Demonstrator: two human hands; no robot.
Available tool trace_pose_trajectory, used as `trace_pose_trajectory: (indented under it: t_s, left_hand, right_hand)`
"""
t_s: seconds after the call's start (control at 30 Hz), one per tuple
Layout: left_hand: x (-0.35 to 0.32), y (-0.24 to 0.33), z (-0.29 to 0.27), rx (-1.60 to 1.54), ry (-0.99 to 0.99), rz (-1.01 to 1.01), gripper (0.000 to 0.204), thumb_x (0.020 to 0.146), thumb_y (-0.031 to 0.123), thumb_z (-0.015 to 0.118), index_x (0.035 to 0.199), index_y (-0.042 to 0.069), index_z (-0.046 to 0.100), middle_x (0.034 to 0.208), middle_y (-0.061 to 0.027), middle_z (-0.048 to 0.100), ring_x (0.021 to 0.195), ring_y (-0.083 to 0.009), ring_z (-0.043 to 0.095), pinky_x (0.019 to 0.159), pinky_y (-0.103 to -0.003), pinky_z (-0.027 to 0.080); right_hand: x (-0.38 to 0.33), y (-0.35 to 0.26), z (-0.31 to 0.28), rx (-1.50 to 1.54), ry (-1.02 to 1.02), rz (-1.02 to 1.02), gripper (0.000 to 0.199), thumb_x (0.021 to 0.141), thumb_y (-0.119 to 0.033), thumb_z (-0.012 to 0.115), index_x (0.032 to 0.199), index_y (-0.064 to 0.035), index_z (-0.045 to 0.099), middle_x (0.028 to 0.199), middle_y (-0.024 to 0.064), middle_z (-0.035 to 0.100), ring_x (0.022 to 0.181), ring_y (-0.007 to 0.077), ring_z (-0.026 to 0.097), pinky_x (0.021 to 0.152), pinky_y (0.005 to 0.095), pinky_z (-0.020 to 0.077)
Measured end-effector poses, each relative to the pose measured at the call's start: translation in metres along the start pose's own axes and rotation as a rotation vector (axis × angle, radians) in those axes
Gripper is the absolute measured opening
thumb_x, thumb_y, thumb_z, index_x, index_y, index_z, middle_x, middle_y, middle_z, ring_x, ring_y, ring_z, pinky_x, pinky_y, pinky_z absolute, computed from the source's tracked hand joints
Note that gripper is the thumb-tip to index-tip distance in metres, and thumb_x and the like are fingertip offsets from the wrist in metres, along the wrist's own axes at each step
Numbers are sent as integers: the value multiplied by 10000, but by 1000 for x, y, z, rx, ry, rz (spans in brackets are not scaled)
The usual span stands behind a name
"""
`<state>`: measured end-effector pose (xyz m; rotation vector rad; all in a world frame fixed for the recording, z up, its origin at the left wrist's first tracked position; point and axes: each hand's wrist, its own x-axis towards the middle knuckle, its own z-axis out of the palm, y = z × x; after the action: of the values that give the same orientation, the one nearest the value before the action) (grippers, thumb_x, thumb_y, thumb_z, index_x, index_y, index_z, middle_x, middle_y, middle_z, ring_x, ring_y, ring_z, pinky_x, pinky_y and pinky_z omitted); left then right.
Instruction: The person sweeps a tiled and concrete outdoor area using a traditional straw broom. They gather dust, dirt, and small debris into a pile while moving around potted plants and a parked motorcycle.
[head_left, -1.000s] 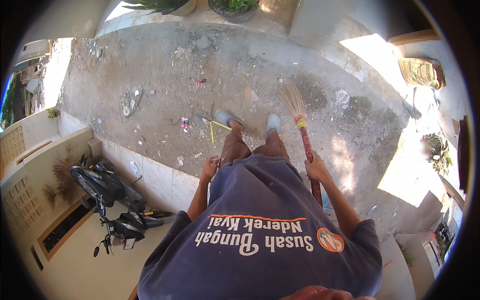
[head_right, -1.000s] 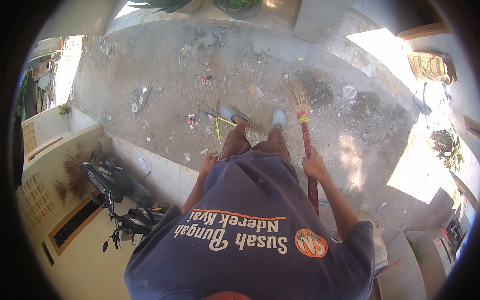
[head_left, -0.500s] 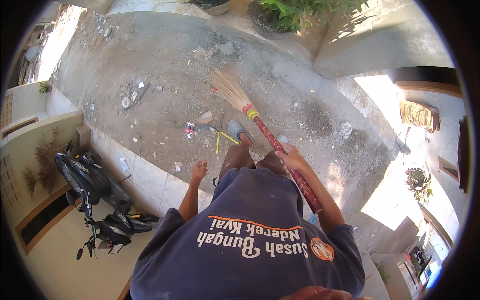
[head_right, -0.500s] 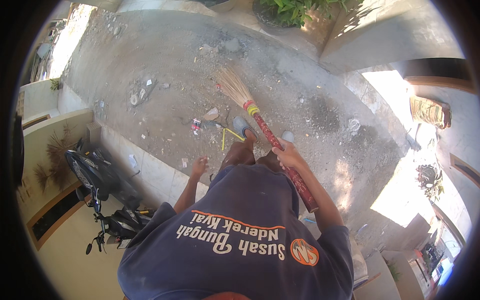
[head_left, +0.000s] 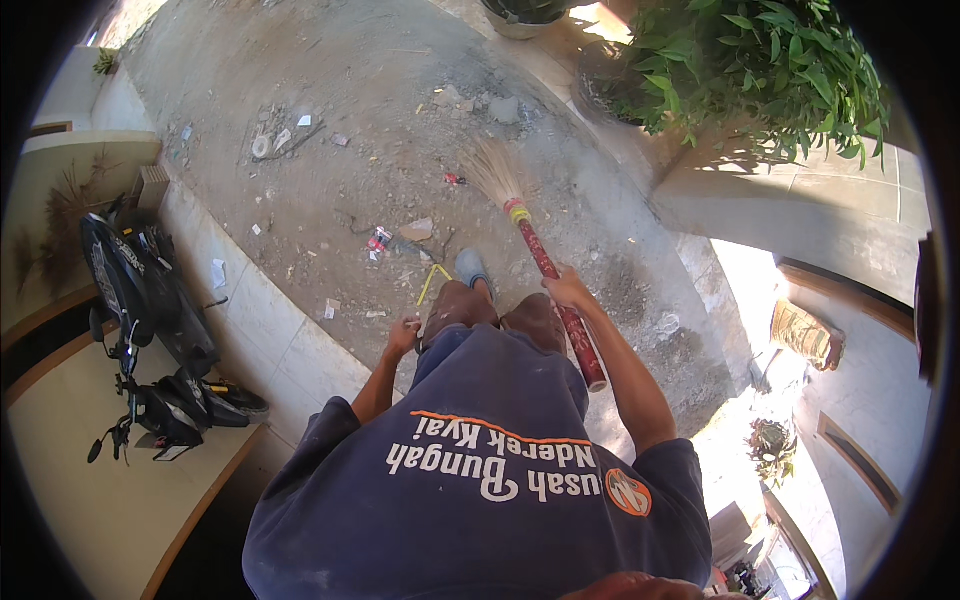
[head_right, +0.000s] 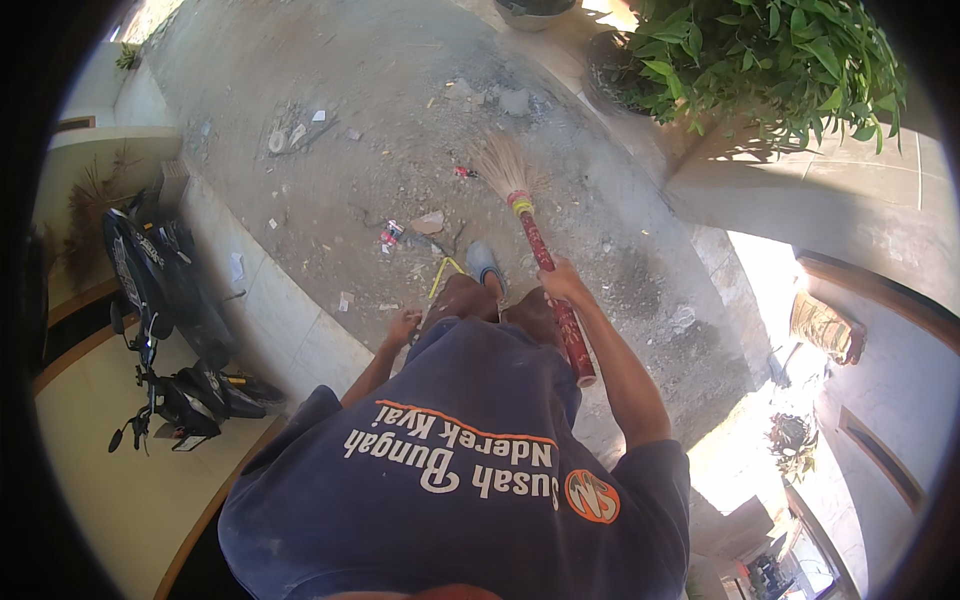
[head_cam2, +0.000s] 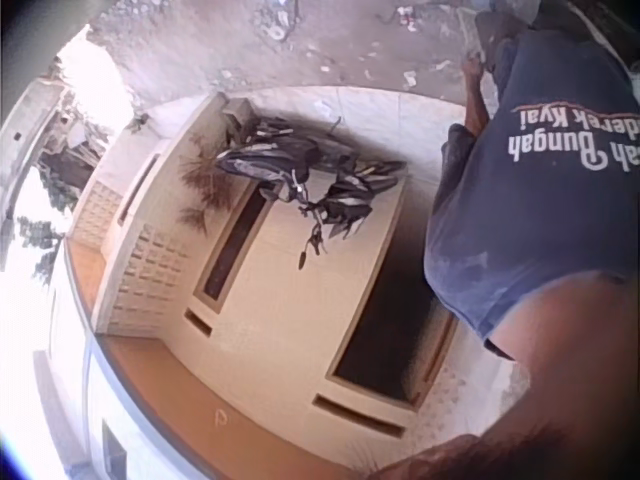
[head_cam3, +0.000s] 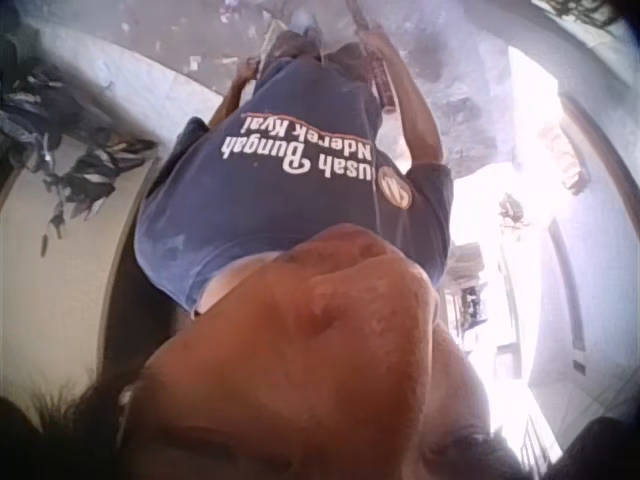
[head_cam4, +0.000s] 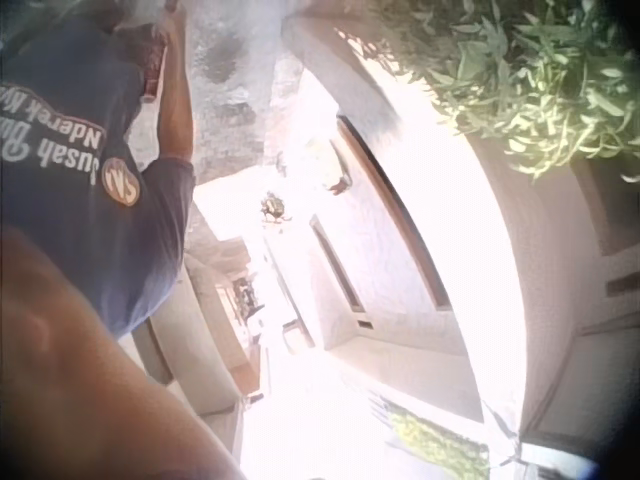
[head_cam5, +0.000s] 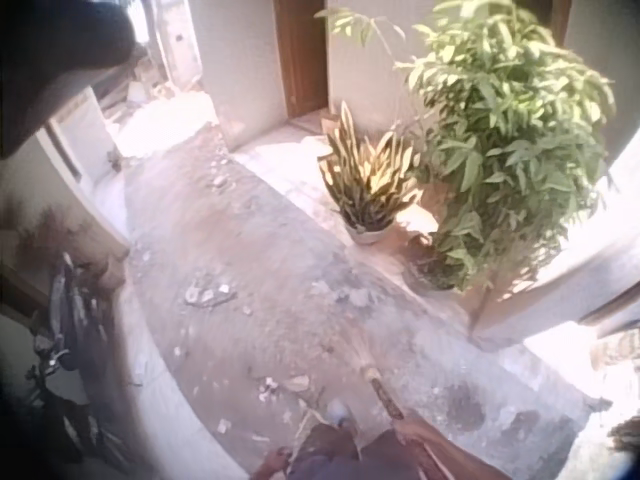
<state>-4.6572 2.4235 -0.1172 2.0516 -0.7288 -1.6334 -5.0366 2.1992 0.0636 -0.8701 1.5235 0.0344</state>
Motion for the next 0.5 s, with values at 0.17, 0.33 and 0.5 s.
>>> trace_pose_trajectory:
  t_s: [0.17, 0.33, 0.5]
  left_hand:
    - [11, 29, -23, -13, 143, -181, 292, 883, 246, 615, 1100, 52, 646, 833, -87, 673, 643, -154, 616, 573, -313, 496]
    - [30, 53, -27, -211, 255, -177, 287, 902, 261, 594, 1129, 89, 624, 901, -67, 663, 668, -163, 631, 546, -302, 495]
    - [23, 86, -7, -342, 337, -204, 281, 908, 258, 585, 1142, 104, 611, 940, -70, 647, 695, -174, 642, 549, -299, 502]
  right_hand:
    - [-38, -62, -38, 227, -165, 58, 566, 906, -145, 601, 1433, -98, 399, 648, 18, 521, 437, 101, 461, 393, 275, 410]
    - [-44, -97, -96, -77, -1, 39, 551, 890, -120, 592, 1410, -74, 417, 661, 40, 542, 436, 122, 490, 377, 290, 414]
    - [42, -115, -166, -717, 171, 2, 479, 836, -116, 555, 1296, -4, 477, 781, 163, 633, 603, 271, 637, 530, 395, 514]
